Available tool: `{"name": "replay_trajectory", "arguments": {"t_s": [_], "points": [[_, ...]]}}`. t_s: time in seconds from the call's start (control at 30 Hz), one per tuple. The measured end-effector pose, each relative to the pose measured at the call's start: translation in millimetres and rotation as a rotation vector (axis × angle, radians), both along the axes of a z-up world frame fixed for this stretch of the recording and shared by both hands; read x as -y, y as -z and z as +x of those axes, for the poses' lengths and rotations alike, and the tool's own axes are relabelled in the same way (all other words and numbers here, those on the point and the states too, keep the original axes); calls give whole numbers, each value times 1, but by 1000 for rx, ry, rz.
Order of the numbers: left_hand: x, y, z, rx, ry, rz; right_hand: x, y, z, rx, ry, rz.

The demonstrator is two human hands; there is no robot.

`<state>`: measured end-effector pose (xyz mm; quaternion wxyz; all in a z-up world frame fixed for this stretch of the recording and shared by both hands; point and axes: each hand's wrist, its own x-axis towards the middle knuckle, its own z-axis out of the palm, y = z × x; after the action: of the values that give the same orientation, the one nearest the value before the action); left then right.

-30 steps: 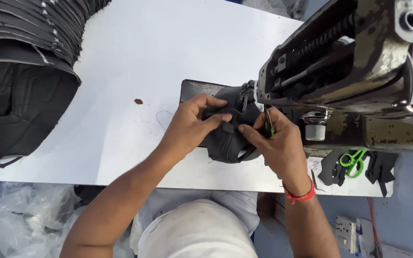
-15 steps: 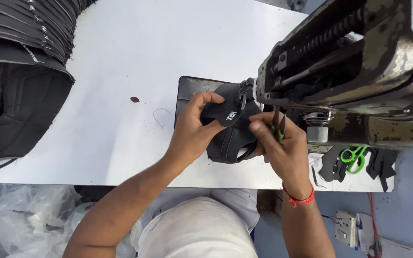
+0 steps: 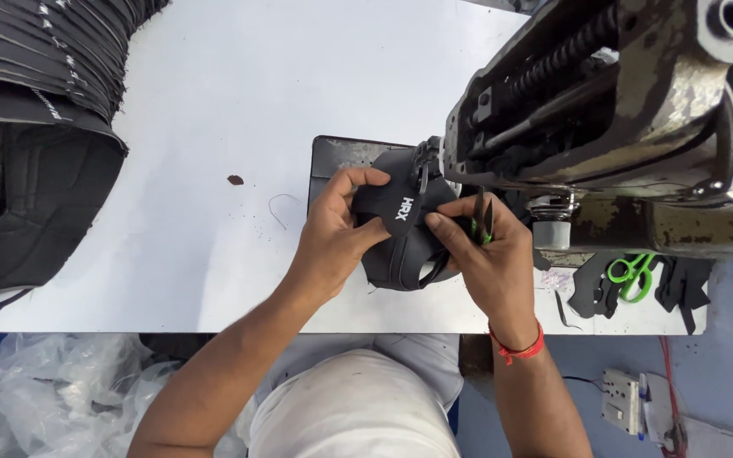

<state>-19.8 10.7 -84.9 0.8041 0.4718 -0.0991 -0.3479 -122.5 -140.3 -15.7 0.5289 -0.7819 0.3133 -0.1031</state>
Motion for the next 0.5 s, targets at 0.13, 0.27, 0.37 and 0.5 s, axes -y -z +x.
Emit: {"name": "replay_trajectory", "arguments": {"t_s": [0.13, 0.27, 0.37, 0.5], "points": [[2, -2, 0, -30, -16, 7, -2, -3, 2, 1, 8, 25], [3, -4, -1, -69, -16, 10, -1, -2, 2, 6, -3, 1], [4, -4, -2, -72, -8, -12, 0, -3, 3, 14, -19, -16], [4, -4, -2, -54, -11, -5, -1, -3, 6, 1, -23, -40]]}}
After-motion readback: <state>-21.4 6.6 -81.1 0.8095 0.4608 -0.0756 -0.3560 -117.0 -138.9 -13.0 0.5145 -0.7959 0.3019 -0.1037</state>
